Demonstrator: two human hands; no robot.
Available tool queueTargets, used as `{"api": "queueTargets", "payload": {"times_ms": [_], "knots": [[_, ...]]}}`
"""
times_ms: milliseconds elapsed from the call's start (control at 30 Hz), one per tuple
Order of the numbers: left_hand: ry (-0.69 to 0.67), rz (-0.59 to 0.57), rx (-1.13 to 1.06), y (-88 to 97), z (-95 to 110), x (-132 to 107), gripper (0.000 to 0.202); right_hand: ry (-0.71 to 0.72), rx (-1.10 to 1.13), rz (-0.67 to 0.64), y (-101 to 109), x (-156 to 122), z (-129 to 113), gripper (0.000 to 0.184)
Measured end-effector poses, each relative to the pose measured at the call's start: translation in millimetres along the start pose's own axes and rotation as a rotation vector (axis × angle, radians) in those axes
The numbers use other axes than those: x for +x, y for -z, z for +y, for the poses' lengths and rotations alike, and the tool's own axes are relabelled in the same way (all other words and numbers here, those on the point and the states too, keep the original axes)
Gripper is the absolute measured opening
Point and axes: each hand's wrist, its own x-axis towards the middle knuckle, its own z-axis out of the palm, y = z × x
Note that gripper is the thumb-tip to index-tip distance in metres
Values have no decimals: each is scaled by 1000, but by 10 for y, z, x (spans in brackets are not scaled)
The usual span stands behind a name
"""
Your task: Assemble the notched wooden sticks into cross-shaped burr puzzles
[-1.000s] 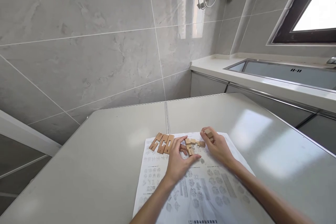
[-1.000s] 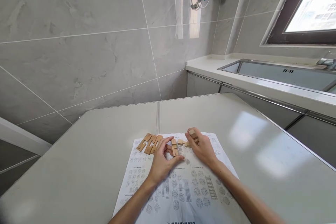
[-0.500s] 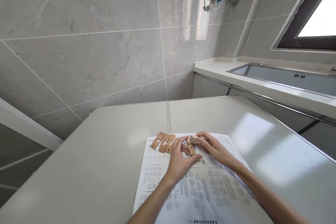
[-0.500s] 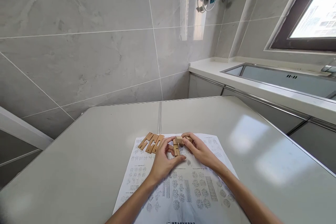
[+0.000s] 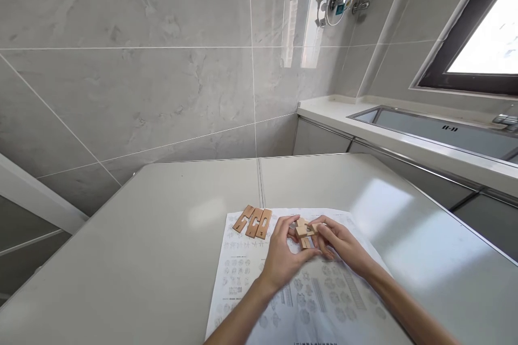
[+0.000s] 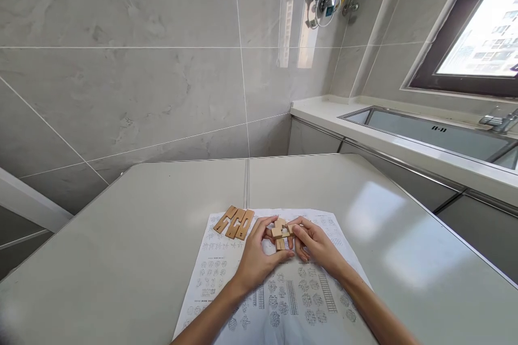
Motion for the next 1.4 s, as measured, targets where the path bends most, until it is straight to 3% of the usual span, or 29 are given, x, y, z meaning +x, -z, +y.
{"api": "queueTargets", "payload": {"times_ms": [400,567,767,1167,1400], "knots": [[-164,-73,127,-15,-83,-33,79,29,-183,145,-15,16,219,47],[-278,-143,187,12,-55,-35,78,34,-202,176,-7,31,224,48],[-319,-170,180,46,-14,-27,74,37,-188,181,6,35,206,49],[-272,-138,124,56,39,-6,68,40,-239,216,2,46,184,49],[-54,93,54,38,-22,62,67,125,-303,406,34,62,202,48]]}}
